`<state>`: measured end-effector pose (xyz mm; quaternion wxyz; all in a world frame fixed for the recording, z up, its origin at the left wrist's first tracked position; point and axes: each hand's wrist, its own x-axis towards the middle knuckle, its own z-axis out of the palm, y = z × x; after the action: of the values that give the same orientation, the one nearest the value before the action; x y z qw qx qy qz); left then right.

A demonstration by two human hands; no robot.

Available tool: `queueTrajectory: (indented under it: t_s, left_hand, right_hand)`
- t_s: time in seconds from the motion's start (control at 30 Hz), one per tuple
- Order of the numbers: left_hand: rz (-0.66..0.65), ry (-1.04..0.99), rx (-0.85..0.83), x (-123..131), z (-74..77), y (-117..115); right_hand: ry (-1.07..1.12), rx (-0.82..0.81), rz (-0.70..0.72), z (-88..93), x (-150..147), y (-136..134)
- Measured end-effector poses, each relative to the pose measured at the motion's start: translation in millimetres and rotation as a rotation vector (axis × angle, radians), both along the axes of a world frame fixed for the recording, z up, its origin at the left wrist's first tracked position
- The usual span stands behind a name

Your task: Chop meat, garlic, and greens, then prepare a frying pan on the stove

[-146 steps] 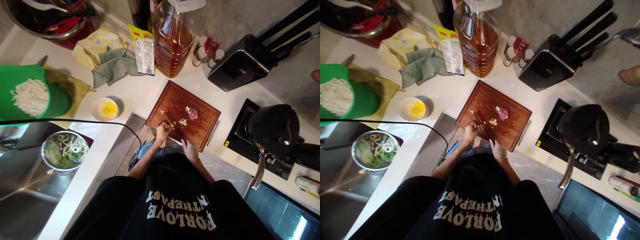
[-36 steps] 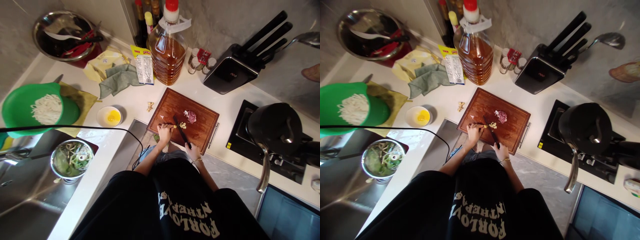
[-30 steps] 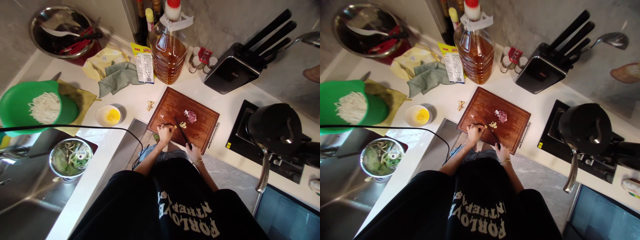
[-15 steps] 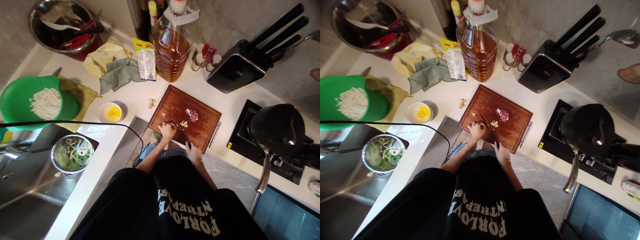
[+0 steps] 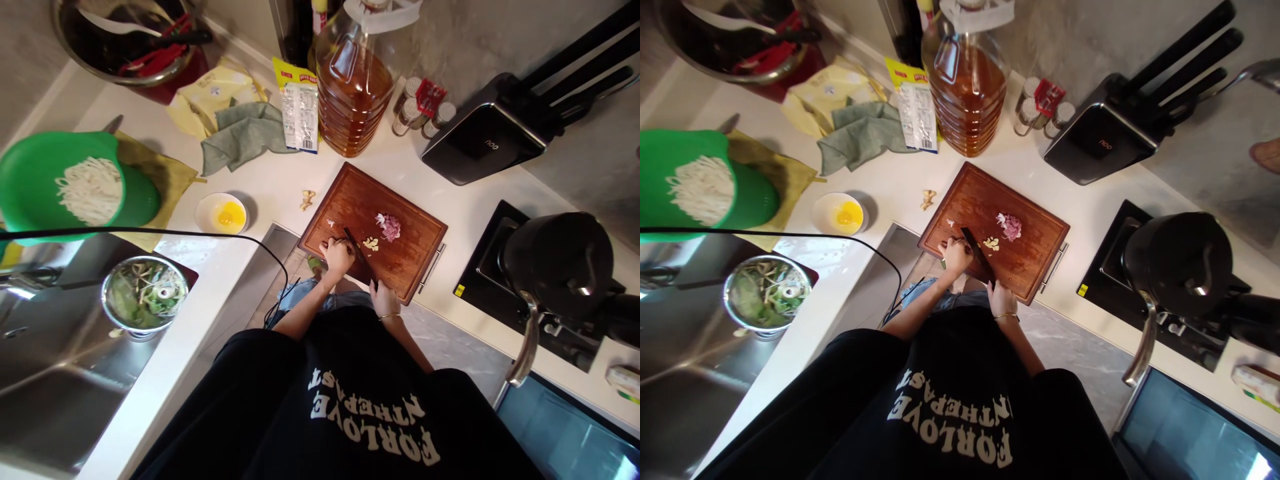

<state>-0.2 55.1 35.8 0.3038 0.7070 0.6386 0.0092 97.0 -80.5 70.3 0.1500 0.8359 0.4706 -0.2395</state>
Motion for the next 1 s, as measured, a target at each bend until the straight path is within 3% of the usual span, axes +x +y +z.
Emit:
queueTrajectory:
  t_s: [0.23, 0.47, 1.0]
  left_hand:
    - [0.025, -0.054, 0.01, -1.7, -3.8, -4.3]
    - [0.024, -0.108, 0.035, -5.7, -5.1, -6.6]
    - [0.028, -0.086, 0.049, -1.6, -2.2, -6.0]
  right_hand:
    - [0.189, 0.17, -0.003, -20.2, 12.1, -4.6]
    - [0.15, 0.196, 0.02, -12.3, 12.9, -11.7]
    - [0.06, 0.033, 0.011, 2.8, 3.1, 0.6]
